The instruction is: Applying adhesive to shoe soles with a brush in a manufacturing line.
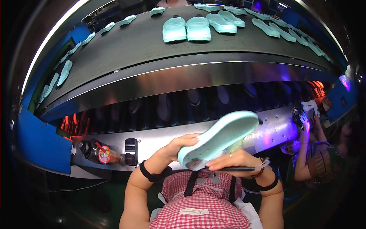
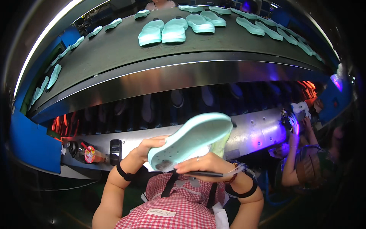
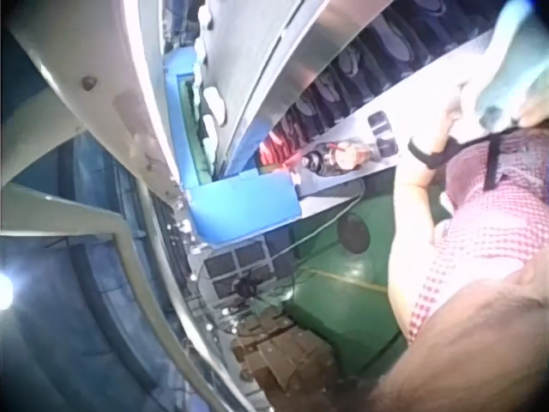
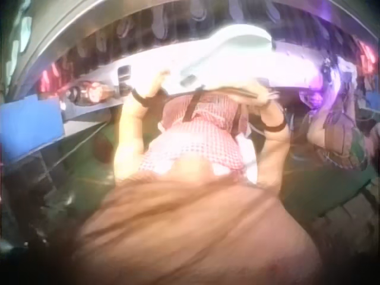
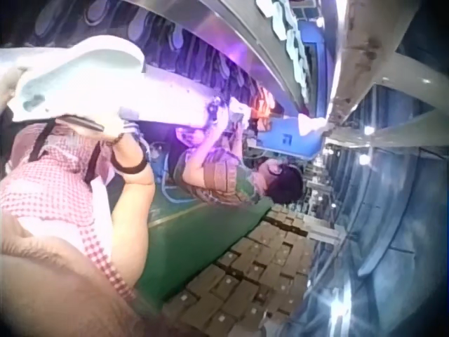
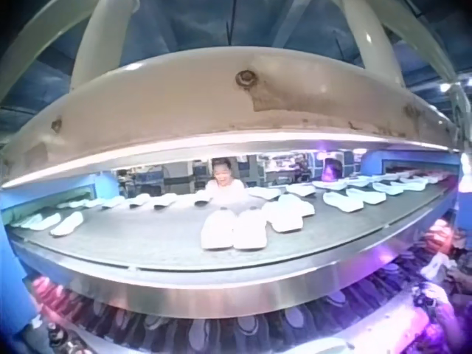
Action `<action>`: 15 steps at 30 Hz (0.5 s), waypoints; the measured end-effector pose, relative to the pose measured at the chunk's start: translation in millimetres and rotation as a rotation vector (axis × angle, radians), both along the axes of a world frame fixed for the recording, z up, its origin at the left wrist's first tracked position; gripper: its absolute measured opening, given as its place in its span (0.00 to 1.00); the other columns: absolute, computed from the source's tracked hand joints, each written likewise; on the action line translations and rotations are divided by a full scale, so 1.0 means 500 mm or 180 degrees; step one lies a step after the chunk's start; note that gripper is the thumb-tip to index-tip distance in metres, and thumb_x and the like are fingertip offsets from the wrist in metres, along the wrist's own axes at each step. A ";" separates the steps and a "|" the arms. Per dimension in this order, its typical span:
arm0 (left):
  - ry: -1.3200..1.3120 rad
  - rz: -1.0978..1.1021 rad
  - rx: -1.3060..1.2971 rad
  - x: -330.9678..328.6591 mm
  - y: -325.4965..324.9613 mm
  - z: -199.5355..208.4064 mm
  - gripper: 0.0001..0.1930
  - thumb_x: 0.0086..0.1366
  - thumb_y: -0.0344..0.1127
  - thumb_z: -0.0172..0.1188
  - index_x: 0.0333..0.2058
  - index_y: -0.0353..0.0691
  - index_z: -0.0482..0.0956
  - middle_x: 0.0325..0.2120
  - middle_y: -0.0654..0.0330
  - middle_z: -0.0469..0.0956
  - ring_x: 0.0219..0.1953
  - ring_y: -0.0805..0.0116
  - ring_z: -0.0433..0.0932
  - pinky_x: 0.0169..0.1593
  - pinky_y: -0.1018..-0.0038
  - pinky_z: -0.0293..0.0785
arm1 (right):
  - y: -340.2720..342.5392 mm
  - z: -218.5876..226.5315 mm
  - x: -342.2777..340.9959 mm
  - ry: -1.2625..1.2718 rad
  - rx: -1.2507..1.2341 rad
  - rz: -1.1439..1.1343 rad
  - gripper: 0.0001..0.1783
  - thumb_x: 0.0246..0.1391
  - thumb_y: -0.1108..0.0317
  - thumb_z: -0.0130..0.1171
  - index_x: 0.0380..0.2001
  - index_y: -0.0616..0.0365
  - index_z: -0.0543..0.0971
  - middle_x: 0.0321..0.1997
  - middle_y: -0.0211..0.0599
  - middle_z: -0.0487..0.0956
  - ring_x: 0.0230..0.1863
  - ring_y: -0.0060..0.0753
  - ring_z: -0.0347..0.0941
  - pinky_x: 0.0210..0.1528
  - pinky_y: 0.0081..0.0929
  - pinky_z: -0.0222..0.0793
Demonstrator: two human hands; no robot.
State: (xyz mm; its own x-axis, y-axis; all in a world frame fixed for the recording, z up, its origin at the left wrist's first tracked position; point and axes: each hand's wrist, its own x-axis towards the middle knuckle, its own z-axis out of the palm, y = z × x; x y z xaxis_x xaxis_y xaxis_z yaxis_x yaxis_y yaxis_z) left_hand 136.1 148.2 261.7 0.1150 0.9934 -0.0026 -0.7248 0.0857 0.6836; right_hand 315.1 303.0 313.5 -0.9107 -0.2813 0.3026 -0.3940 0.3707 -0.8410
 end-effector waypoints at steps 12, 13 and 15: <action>0.0377 0.0287 -0.0984 -0.016 -0.054 0.001 0.31 0.56 0.48 0.50 0.52 0.28 0.62 0.45 0.45 0.70 0.44 0.60 0.73 0.47 0.69 0.71 | 0.024 0.011 0.044 0.0171 0.0390 -0.0226 0.16 0.42 0.78 0.56 0.38 0.55 0.77 0.44 0.37 0.76 0.41 0.35 0.75 0.42 0.24 0.71; 0.0256 0.0345 -0.1075 -0.010 -0.058 0.016 0.31 0.56 0.47 0.50 0.52 0.28 0.62 0.45 0.45 0.70 0.44 0.60 0.73 0.47 0.69 0.71 | 0.024 0.002 0.045 0.0416 0.0050 -0.0531 0.16 0.42 0.78 0.55 0.39 0.54 0.77 0.43 0.37 0.76 0.42 0.34 0.75 0.43 0.24 0.71; 0.0357 0.0540 -0.0938 -0.004 -0.063 0.027 0.31 0.55 0.47 0.50 0.51 0.27 0.63 0.44 0.45 0.71 0.43 0.60 0.74 0.46 0.70 0.71 | 0.032 -0.010 0.040 0.0550 0.0196 -0.0725 0.15 0.44 0.78 0.56 0.38 0.55 0.77 0.42 0.38 0.77 0.42 0.34 0.75 0.44 0.24 0.71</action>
State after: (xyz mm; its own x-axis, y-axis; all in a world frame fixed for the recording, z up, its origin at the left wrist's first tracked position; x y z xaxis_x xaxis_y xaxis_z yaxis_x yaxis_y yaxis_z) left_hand 134.1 116.8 275.3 -0.0688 0.9530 -0.2951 -0.6676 0.1759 0.7235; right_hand 335.0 318.9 308.4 -0.8889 -0.0981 0.4474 -0.4302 0.5144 -0.7418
